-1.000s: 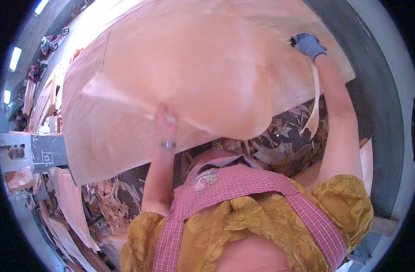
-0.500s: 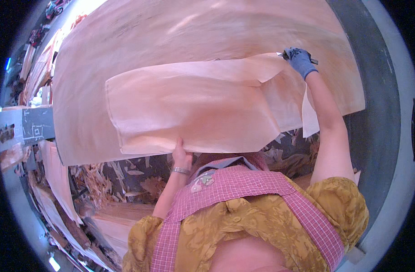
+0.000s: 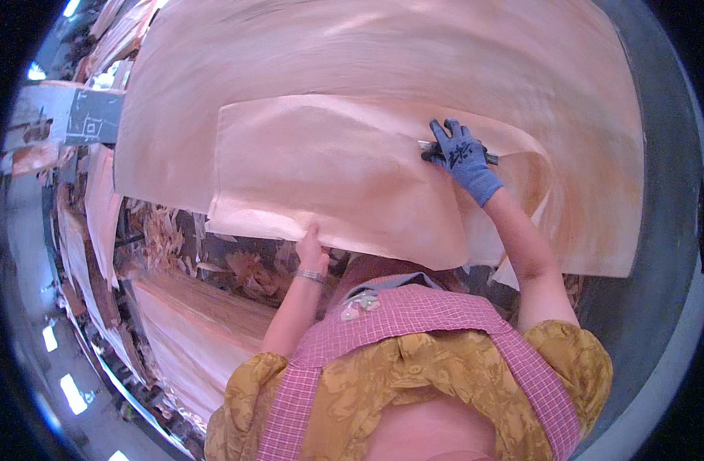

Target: The person peels wood veneer sheets from a stack, lays them on a flat surface, and uses a utility knife to trim and cut sections.

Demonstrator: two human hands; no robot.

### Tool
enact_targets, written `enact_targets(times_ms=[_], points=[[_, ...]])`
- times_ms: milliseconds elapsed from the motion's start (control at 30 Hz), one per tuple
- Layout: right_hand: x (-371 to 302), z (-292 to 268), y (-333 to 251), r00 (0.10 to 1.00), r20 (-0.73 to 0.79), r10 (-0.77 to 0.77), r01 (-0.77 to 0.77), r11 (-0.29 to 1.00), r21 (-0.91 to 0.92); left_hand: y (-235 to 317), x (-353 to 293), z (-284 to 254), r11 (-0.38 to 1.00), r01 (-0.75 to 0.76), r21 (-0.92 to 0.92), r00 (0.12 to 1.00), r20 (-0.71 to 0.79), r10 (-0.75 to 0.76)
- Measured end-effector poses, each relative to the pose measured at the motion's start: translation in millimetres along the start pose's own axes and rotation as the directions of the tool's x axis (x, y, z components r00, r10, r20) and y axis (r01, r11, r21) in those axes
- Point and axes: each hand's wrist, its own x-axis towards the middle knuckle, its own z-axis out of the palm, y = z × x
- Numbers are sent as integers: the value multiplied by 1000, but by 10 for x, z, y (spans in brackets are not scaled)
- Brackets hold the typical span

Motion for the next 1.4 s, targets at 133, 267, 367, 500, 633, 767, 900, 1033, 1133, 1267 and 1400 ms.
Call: enact_targets(times_ms=[133, 267, 367, 500, 633, 767, 900, 1033, 1133, 1267, 1400], points=[[152, -116, 109, 957, 225, 186, -173, 982, -74, -159, 41, -62, 999, -42, 5, 999, -12, 42], [71, -113, 382, 959, 163, 232, -230, 973, -29, -295, 38, 22, 999, -51, -5, 999, -9, 51], [67, -63, 380, 929, 225, 292, -296, 955, -19, -254, 14, 88, 998, -58, -11, 998, -28, 58], [50, -35, 322, 957, 180, 229, -234, 972, 8, 27, -45, 180, 994, -51, -95, 995, -88, 43], [104, -92, 298, 952, 182, 244, -254, 967, 31, -161, 95, 73, 993, -114, -6, 992, -47, 114], [19, 112, 411, 981, 31, 190, -190, 982, -2, -214, 264, -57, 998, -12, 67, 999, -46, 16], [100, -91, 152, 949, 1, 314, -305, 920, 246, 246, -208, -196, 995, 81, 64, 978, -197, -67], [9, -301, -154, 937, -90, 338, -307, 918, 250, 173, -89, 29, 402, -614, 679, 734, 305, 607], [-291, -270, -87, 900, -103, 423, -382, 881, 280, 542, -218, 959, -269, -816, 512, 333, 796, 506], [-1325, -168, 341, 893, -44, 447, -388, 819, 423, 567, 420, 1726, -471, -775, 420, 174, 860, 480], [-2419, -179, 229, 715, 525, 462, -690, 350, 633, 539, 824, 1937, -510, -717, 475, 235, 854, 465]])
